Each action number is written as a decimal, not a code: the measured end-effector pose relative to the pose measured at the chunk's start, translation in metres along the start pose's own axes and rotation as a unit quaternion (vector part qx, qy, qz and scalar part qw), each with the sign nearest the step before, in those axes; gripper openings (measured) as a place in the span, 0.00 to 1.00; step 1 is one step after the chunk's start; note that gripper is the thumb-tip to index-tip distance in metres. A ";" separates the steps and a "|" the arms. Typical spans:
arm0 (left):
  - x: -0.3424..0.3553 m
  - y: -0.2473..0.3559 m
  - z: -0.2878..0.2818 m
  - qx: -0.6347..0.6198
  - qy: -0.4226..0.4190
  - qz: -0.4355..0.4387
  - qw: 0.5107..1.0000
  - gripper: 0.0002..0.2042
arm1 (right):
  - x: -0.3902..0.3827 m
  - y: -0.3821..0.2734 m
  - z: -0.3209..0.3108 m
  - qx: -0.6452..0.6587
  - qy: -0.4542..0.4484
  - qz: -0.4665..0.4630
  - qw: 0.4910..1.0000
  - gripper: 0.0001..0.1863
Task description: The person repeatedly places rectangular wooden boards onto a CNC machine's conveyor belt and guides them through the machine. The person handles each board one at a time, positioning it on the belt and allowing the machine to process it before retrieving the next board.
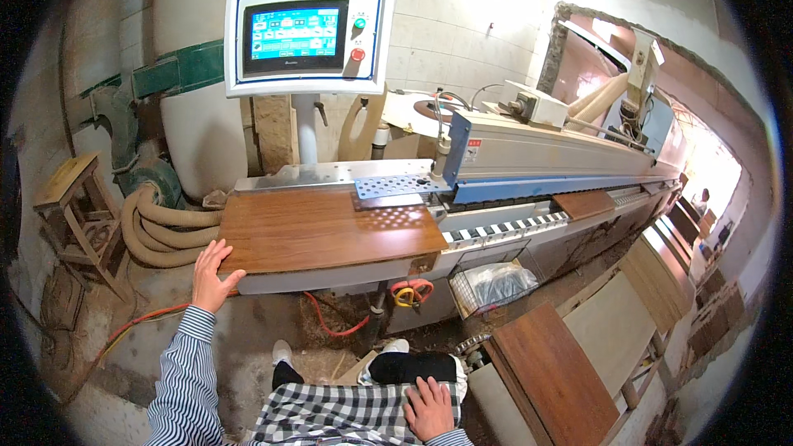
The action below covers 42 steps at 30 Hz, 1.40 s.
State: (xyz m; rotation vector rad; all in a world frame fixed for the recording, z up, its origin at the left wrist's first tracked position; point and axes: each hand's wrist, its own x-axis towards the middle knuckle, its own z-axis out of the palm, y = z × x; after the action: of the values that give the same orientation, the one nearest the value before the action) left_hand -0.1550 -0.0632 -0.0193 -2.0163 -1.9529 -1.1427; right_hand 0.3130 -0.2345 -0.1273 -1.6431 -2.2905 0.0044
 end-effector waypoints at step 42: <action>0.003 0.013 -0.004 -0.124 -0.002 -0.090 0.988 0.28 | 0.001 0.005 0.007 0.078 0.030 0.031 0.996 0.15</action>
State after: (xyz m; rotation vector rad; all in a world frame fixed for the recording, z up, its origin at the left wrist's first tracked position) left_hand -0.1452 -0.0654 -0.0098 -1.9846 -2.1243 -1.4916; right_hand 0.3153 -0.2307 -0.1350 -1.6111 -2.1368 0.1413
